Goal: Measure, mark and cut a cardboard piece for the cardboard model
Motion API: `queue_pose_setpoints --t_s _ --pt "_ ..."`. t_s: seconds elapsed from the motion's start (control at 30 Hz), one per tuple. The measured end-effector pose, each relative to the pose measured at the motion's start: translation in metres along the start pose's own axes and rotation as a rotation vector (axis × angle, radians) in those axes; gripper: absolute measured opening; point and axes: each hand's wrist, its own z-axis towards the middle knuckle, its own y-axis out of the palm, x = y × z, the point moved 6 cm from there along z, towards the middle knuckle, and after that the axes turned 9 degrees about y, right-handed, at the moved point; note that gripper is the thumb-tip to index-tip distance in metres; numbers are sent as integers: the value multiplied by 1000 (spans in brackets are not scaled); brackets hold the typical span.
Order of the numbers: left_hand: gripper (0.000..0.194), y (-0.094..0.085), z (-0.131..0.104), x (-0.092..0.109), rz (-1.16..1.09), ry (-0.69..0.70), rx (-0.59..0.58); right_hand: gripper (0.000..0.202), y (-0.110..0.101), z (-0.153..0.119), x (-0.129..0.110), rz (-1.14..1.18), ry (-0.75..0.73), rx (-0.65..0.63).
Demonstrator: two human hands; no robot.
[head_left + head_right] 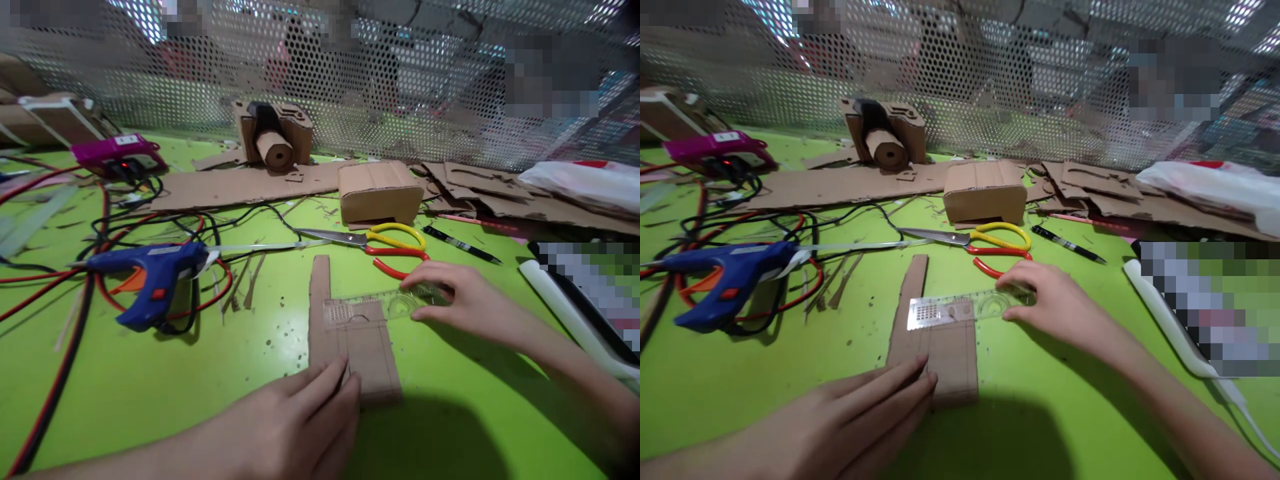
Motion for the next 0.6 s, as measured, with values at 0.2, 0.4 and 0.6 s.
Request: queue_pose_setpoints --t_s 0.2,0.4,0.6 --pt "16 -14 18 1 286 129 160 26 9 -23 -11 59 -31 -106" --pt "32 2 31 1 369 76 67 27 16 -30 -12 67 -34 -106" --pt "32 5 20 -7 319 13 45 32 16 -28 -9 77 -106 -45"
